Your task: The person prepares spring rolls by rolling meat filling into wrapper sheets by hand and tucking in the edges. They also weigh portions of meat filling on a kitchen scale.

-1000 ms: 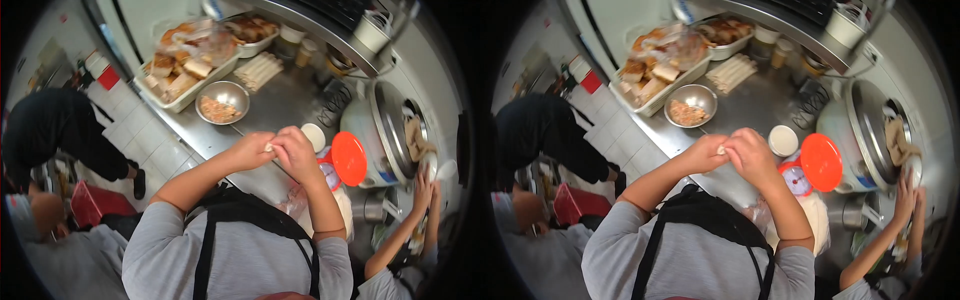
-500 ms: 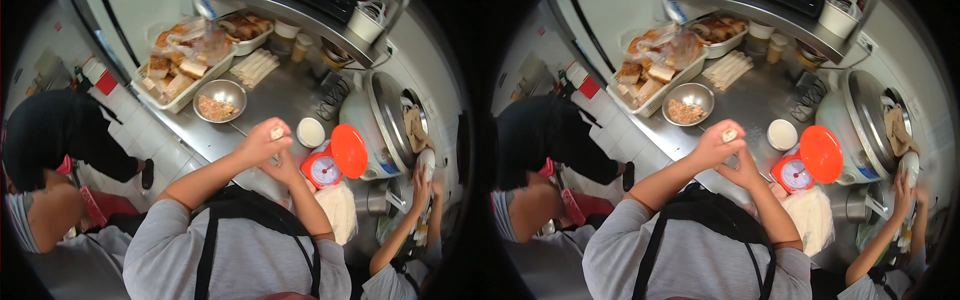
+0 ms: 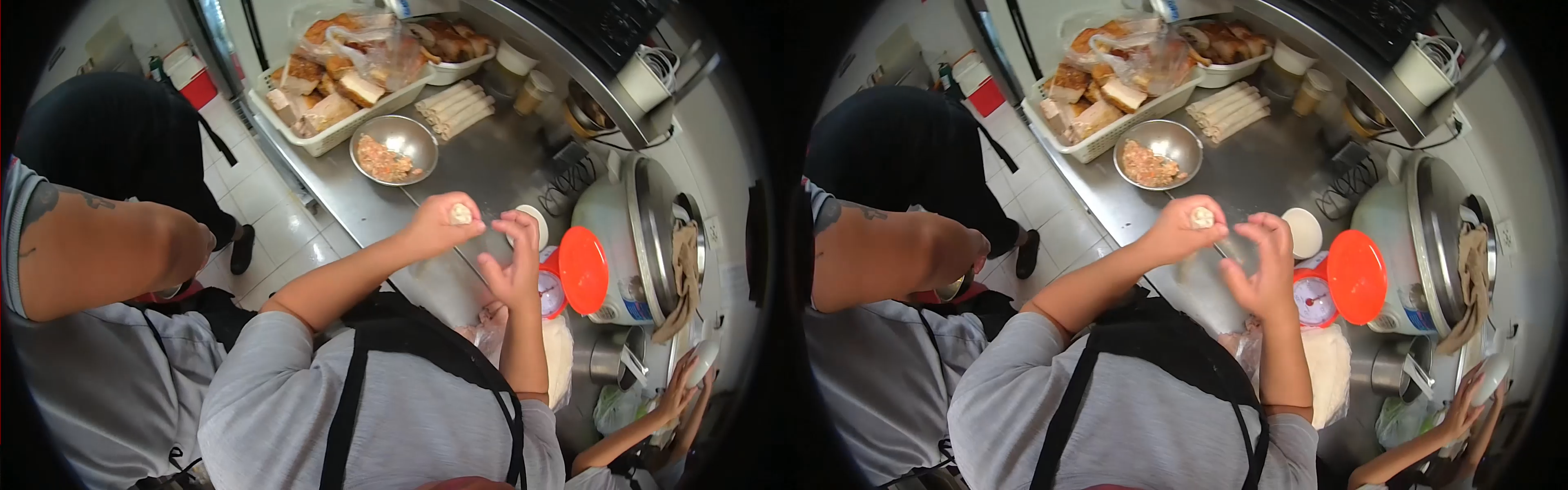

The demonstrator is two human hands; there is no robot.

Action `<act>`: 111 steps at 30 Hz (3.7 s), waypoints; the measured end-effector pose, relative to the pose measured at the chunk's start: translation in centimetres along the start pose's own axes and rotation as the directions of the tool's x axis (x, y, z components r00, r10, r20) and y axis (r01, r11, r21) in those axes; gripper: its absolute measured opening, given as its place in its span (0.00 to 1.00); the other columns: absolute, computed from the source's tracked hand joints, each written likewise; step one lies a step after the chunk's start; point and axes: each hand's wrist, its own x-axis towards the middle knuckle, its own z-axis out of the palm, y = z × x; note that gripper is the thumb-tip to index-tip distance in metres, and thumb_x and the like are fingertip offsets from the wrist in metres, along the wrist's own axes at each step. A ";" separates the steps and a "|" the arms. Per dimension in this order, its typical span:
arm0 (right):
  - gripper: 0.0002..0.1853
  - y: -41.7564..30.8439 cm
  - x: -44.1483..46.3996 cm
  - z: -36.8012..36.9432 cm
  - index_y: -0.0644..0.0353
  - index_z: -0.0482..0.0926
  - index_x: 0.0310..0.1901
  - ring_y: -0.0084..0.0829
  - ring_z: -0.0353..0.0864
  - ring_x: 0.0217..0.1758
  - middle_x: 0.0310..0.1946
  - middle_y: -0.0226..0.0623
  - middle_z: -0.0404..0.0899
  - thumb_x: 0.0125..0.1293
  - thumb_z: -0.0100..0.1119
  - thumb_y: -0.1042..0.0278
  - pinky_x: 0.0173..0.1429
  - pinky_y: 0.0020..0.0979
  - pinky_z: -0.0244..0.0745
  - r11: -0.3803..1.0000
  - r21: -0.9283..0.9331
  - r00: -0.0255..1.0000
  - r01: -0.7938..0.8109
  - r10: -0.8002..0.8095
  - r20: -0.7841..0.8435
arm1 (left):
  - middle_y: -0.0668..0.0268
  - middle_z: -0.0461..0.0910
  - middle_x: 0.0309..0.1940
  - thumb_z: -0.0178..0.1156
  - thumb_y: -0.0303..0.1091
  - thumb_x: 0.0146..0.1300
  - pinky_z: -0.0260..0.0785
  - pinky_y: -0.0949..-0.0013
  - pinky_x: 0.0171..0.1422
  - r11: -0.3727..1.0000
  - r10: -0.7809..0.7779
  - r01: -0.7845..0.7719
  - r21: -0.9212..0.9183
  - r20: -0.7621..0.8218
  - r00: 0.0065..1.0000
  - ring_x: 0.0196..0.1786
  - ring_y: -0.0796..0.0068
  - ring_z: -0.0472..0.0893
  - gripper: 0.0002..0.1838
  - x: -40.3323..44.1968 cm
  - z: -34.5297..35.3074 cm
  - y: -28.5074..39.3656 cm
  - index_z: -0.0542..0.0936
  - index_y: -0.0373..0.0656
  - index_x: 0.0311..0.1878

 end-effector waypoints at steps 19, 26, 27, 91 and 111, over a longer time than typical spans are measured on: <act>0.32 -4.3 1.0 0.1 0.54 0.74 0.41 0.47 0.63 0.53 0.49 0.43 0.66 0.33 0.70 0.45 0.56 0.46 0.57 0.923 -0.362 0.990 0.130 -0.104 0.091 | 0.57 0.77 0.27 0.60 0.29 0.45 0.68 0.60 0.36 0.747 0.358 -0.355 0.562 0.110 0.927 0.32 0.54 0.76 0.08 -0.2 0.7 0.3 0.75 0.40 0.30; 0.32 -4.1 1.8 -0.1 0.55 0.74 0.40 0.48 0.64 0.54 0.52 0.45 0.65 0.32 0.71 0.47 0.56 0.45 0.58 0.957 -0.258 0.991 0.134 -0.125 0.052 | 0.57 0.76 0.27 0.60 0.29 0.46 0.68 0.59 0.35 0.798 0.327 -0.325 0.508 0.089 0.941 0.32 0.53 0.76 0.07 -0.1 1.2 0.9 0.74 0.39 0.30; 0.32 -4.0 1.8 0.1 0.55 0.74 0.41 0.47 0.64 0.54 0.52 0.45 0.65 0.33 0.71 0.46 0.57 0.45 0.58 0.957 -0.258 0.990 0.136 -0.126 0.056 | 0.57 0.76 0.27 0.61 0.29 0.46 0.68 0.60 0.35 0.800 0.352 -0.350 0.487 0.091 0.932 0.32 0.53 0.76 0.08 0.2 1.2 1.0 0.75 0.39 0.30; 0.20 -3.5 4.2 5.6 0.58 0.77 0.43 0.39 0.71 0.43 0.40 0.41 0.69 0.46 0.48 0.87 0.47 0.34 0.69 0.990 -0.100 0.979 -0.102 0.082 -0.186 | 0.70 0.74 0.24 0.54 0.29 0.61 0.70 0.74 0.33 0.994 -0.083 0.108 -0.010 0.576 0.814 0.27 0.81 0.74 0.04 4.6 -6.5 1.2 0.72 0.39 0.35; 0.04 -3.4 4.3 6.0 0.63 0.76 0.31 0.35 0.78 0.29 0.29 0.38 0.77 0.53 0.60 0.76 0.35 0.29 0.73 0.897 0.190 0.825 -0.400 0.443 -0.350 | 0.55 0.77 0.30 0.58 0.28 0.49 0.69 0.55 0.36 0.636 0.333 -0.450 0.627 0.303 0.893 0.34 0.52 0.77 0.08 3.6 -4.4 0.9 0.73 0.40 0.34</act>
